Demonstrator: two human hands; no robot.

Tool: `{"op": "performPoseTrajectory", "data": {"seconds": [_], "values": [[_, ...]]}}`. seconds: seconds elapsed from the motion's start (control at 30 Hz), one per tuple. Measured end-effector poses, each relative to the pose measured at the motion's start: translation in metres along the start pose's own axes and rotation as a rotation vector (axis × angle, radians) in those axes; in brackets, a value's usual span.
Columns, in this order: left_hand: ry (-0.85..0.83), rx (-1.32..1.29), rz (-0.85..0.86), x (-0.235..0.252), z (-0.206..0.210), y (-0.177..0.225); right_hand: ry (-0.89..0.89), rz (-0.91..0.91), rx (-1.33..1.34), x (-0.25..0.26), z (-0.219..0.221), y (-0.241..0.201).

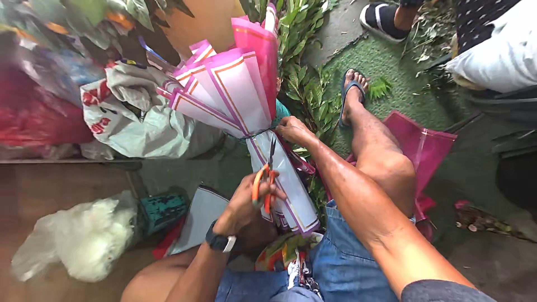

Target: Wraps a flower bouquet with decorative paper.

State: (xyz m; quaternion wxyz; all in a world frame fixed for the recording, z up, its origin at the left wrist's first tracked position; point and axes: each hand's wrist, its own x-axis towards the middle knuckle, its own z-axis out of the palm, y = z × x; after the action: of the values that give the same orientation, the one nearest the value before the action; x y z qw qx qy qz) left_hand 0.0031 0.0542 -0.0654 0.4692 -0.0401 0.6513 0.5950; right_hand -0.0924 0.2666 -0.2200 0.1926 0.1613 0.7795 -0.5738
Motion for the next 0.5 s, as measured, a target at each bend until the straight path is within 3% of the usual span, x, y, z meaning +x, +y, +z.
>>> {"op": "performPoseTrajectory", "data": {"seconds": [0.2,0.5], "values": [[0.151,-0.164,-0.087,0.061,0.015,0.021,0.016,0.054,0.044,-0.012,-0.005,-0.017],[0.480,-0.309,-0.119,0.095,0.051,0.034,0.029,0.068,0.030,-0.015,-0.003,-0.024]]}}
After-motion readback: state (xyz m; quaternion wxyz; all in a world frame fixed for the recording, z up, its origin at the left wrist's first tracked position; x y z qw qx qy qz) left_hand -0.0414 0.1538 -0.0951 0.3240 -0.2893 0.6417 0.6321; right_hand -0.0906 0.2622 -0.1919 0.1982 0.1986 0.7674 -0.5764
